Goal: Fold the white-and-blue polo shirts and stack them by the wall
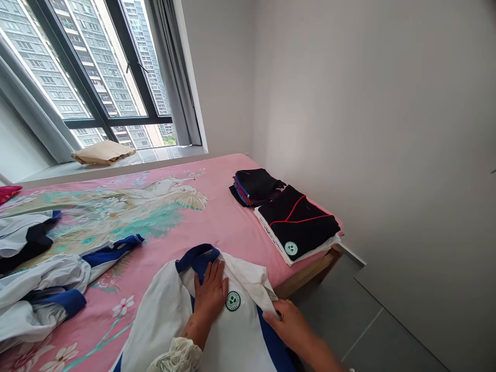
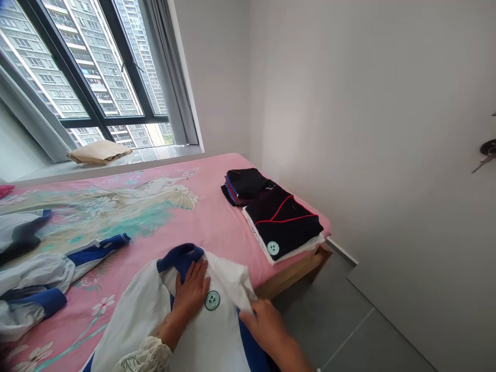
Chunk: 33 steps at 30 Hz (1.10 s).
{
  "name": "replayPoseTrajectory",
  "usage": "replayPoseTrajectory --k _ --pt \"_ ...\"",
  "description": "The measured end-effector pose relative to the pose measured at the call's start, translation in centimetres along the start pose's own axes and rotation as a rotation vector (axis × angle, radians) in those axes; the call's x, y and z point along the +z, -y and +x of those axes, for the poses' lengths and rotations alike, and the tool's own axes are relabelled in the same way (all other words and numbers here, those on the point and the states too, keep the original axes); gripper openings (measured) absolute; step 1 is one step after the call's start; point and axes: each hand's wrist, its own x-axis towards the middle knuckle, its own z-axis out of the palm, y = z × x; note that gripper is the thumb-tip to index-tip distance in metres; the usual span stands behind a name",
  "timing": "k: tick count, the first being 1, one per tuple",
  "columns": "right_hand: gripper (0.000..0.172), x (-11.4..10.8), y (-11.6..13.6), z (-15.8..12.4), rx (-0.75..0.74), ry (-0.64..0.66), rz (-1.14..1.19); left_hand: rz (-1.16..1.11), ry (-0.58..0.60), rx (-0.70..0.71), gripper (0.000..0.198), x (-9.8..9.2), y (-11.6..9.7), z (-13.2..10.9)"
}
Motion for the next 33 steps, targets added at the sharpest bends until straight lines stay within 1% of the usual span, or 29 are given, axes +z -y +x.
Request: replayPoseTrajectory --k 3,4,5,6,8,10,11,12,13,15,16,17,19,20,21,22,23,24,27,28,29,30,33 --pt "0.021 0.6 1.5 0.4 -0.120 -0.214 -0.153 0.009 -0.011 -0.005 0.054 0.1 0.0 0.1" --pt "0.018 0.9 1.7 0.2 -0.157 -0.249 -0.166 0.009 -0.012 -0.005 0.054 0.1 0.0 0.2" --pt "0.017 1.2 1.8 -0.1 -0.175 -0.257 -0.162 0.011 -0.015 -0.005 0.054 0.2 0.1 0.2" --pt "0.015 1.4 1.7 -0.5 -0.163 -0.238 -0.149 0.013 -0.019 -0.005 0.054 0.2 0.1 0.2" --pt "0.012 1.9 1.1 -1.4 -0.038 -0.139 -0.092 0.015 -0.029 0.000 0.055 0.4 0.2 0.2" --pt "0.021 2.2 0.5 -2.0 0.111 -0.009 0.002 0.009 -0.039 0.006 0.055 0.4 0.2 0.2" --pt "0.027 2.3 0.4 -2.0 0.163 0.031 0.058 0.003 -0.044 0.008 0.055 0.5 0.2 0.2" --pt "0.034 2.4 0.3 -1.8 0.184 0.045 0.125 -0.003 -0.048 0.009 0.055 0.5 0.2 0.2" --pt "0.039 2.5 0.4 -1.4 0.179 0.022 0.208 -0.009 -0.052 0.007 0.055 0.5 0.2 0.2" --pt "0.048 2.8 1.0 -0.3 0.165 -0.095 0.457 -0.019 -0.061 0.002 0.054 0.6 0.3 0.1" --pt "0.051 3.0 1.4 0.4 0.196 -0.143 0.632 -0.022 -0.064 0.000 0.054 0.7 0.4 0.1" --pt "0.052 3.2 1.8 1.1 0.255 -0.165 0.826 -0.024 -0.067 0.000 0.054 0.8 0.5 0.1" --pt "0.048 3.6 2.6 2.4 0.438 -0.129 1.183 -0.026 -0.072 0.004 0.053 1.0 0.6 0.0" --pt "0.043 3.8 3.0 2.9 0.526 -0.088 1.316 -0.029 -0.073 0.007 0.053 1.0 0.6 0.0" --pt "0.038 3.8 3.3 3.3 0.583 -0.055 1.414 -0.032 -0.075 0.009 0.053 1.1 0.7 0.0" --pt "0.033 3.8 3.4 3.6 0.603 -0.042 1.482 -0.037 -0.078 0.010 0.053 1.1 0.7 0.0" --pt "0.029 3.6 3.5 3.8 0.588 -0.057 1.531 -0.041 -0.082 0.009 0.053 1.0 0.7 0.0" --pt "0.026 3.2 3.5 4.0 0.553 -0.100 1.568 -0.045 -0.087 0.008 0.052 1.0 0.7 -0.1" --pt "0.017 1.6 3.1 4.2 0.433 -0.330 1.626 -0.057 -0.095 0.010 0.052 0.9 0.6 -0.1" --pt "0.015 1.1 3.0 4.1 0.417 -0.376 1.630 -0.062 -0.094 0.012 0.053 0.8 0.7 -0.1" --pt "0.015 0.6 3.0 4.0 0.414 -0.383 1.623 -0.065 -0.092 0.014 0.053 0.8 0.7 -0.1" --pt "0.016 0.3 3.1 3.9 0.420 -0.348 1.607 -0.067 -0.092 0.016 0.053 0.9 0.7 -0.1" --pt "0.030 0.2 3.6 3.3 0.450 -0.139 1.546 -0.072 -0.098 0.011 0.052 0.8 0.7 -0.1"
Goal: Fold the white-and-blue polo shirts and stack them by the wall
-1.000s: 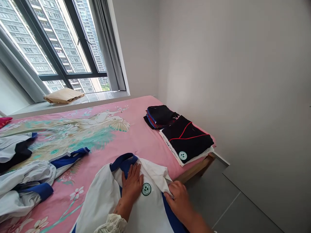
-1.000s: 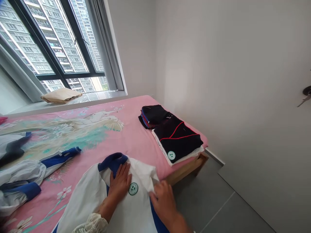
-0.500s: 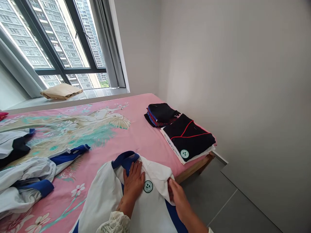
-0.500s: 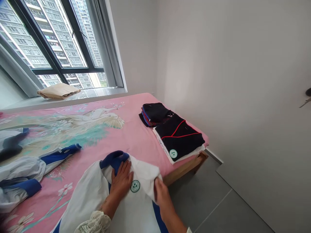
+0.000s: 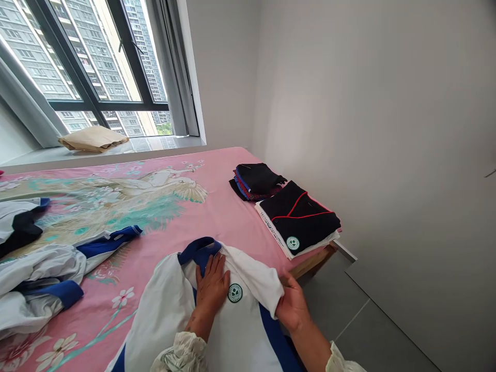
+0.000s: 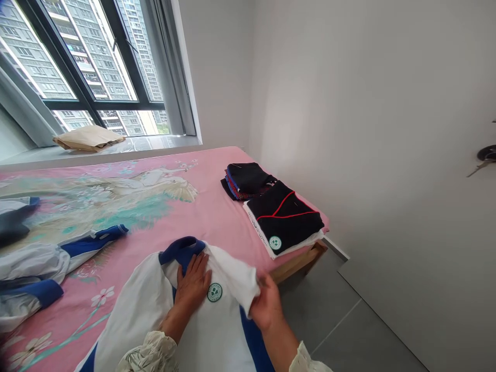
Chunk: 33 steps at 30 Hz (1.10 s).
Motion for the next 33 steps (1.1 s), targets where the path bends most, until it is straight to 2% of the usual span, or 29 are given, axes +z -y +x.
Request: replayPoseTrajectory --k 2,4,7,9,11,13,16,19,21,22,23,24,25,27,29,31,33 --pt "0.032 -0.1 0.0 -0.3 0.059 -0.014 0.010 -0.013 -0.005 -0.003 0.052 -0.1 0.0 -0.1" --pt "0.026 -1.0 0.7 -0.5 0.014 -0.129 0.068 -0.037 -0.010 0.008 0.051 -0.4 0.0 -0.3" --pt "0.025 -3.4 3.3 -0.6 -0.237 -0.295 0.086 -0.106 -0.032 0.032 0.048 -0.7 0.5 -0.6" --pt "0.028 -4.4 4.9 -0.9 -0.390 -0.332 0.051 -0.182 -0.052 0.057 0.043 -0.8 0.9 -0.9" --pt "0.031 -4.2 5.4 -1.5 -0.459 -0.334 0.014 -0.279 -0.092 0.082 0.038 -0.9 1.1 -1.4" --pt "0.034 -2.9 4.5 -2.4 -0.423 -0.287 -0.035 -0.400 -0.180 0.102 0.032 -1.2 1.1 -2.1" --pt "0.037 0.0 1.5 -3.9 -0.276 -0.156 -0.147 -0.569 -0.421 0.069 0.027 -2.7 2.0 -3.5" --pt "0.040 2.2 -1.5 -4.9 -0.163 -0.055 -0.309 -0.543 -0.693 -0.126 0.026 -5.8 5.9 -5.2" --pt "0.038 3.1 -3.2 -4.9 -0.110 0.023 -0.450 -0.436 -0.755 -0.382 0.030 -8.1 9.7 -6.6" --pt "0.038 3.6 -4.0 -4.8 -0.093 0.071 -0.519 -0.406 -0.692 -0.523 0.035 -9.1 11.5 -7.3" --pt "0.037 4.0 -4.8 -4.5 -0.086 0.117 -0.583 -0.403 -0.579 -0.627 0.040 -9.7 12.8 -8.2" --pt "0.038 4.6 -5.6 -4.1 -0.093 0.160 -0.639 -0.426 -0.441 -0.677 0.043 -10.1 13.6 -9.1" --pt "0.039 5.3 -6.6 -3.6 -0.116 0.194 -0.686 -0.463 -0.308 -0.664 0.043 -10.1 13.6 -10.0" --pt "0.043 6.9 -8.5 -2.1 -0.204 0.224 -0.759 -0.542 -0.135 -0.479 0.036 -9.1 11.6 -12.0" --pt "0.049 8.5 -10.4 -0.4 -0.310 0.214 -0.820 -0.598 -0.058 -0.232 0.034 -7.3 7.8 -13.9" --pt "0.051 9.7 -11.8 1.4 -0.364 0.207 -0.880 -0.646 0.021 -0.100 0.034 -5.5 4.0 -15.5" --pt "0.046 10.0 -12.5 2.8 -0.351 0.216 -0.914 -0.699 0.066 -0.061 0.024 -4.3 1.6 -16.6"
